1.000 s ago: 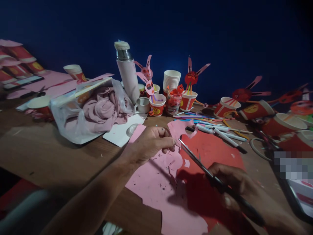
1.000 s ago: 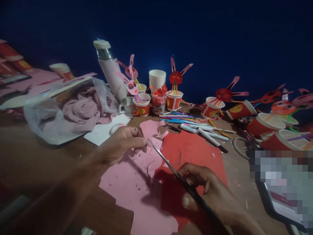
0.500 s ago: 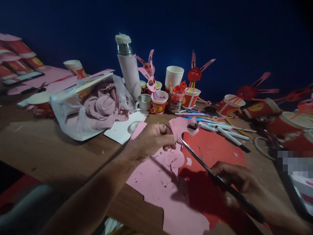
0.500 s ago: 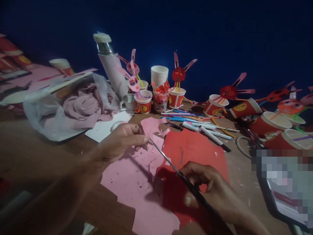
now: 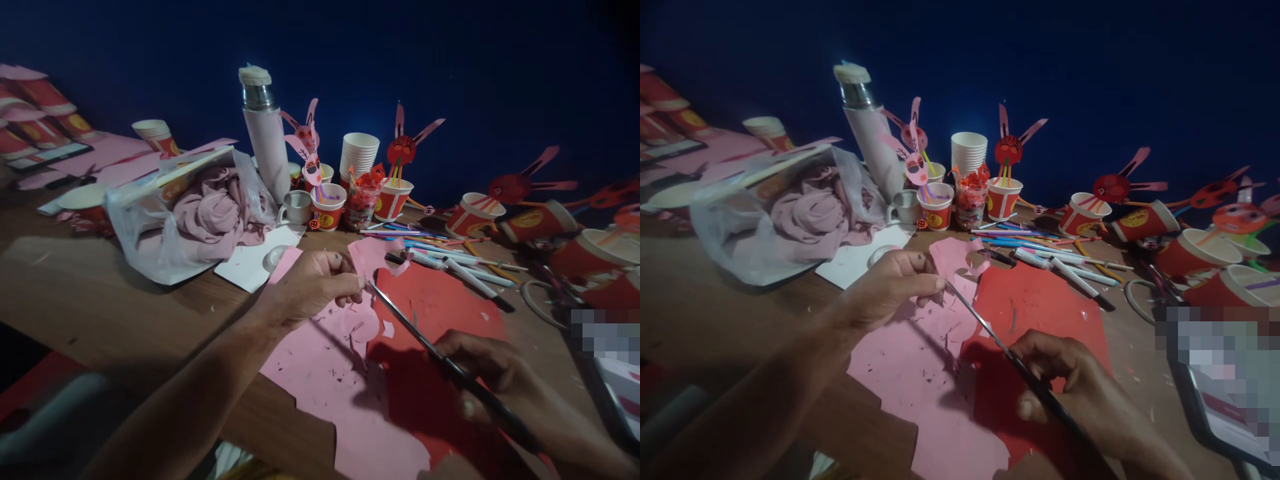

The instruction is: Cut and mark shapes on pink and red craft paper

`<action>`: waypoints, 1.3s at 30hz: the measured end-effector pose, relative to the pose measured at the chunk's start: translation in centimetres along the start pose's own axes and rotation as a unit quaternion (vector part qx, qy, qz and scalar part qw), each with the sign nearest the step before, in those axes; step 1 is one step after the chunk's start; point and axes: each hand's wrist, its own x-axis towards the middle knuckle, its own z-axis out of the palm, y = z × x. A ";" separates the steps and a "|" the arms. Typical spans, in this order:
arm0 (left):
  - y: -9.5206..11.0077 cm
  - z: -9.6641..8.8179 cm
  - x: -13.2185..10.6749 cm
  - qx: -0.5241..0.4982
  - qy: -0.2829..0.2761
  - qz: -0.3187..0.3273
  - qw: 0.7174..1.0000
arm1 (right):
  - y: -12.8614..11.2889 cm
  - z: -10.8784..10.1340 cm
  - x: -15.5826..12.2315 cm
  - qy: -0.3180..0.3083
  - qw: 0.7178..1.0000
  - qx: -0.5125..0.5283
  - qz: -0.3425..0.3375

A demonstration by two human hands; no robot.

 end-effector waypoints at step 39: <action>-0.8 0.0 0.1 -0.010 0.019 0.003 1.000 | 0.4 1.3 0.2 0.016 0.999 0.010 0.034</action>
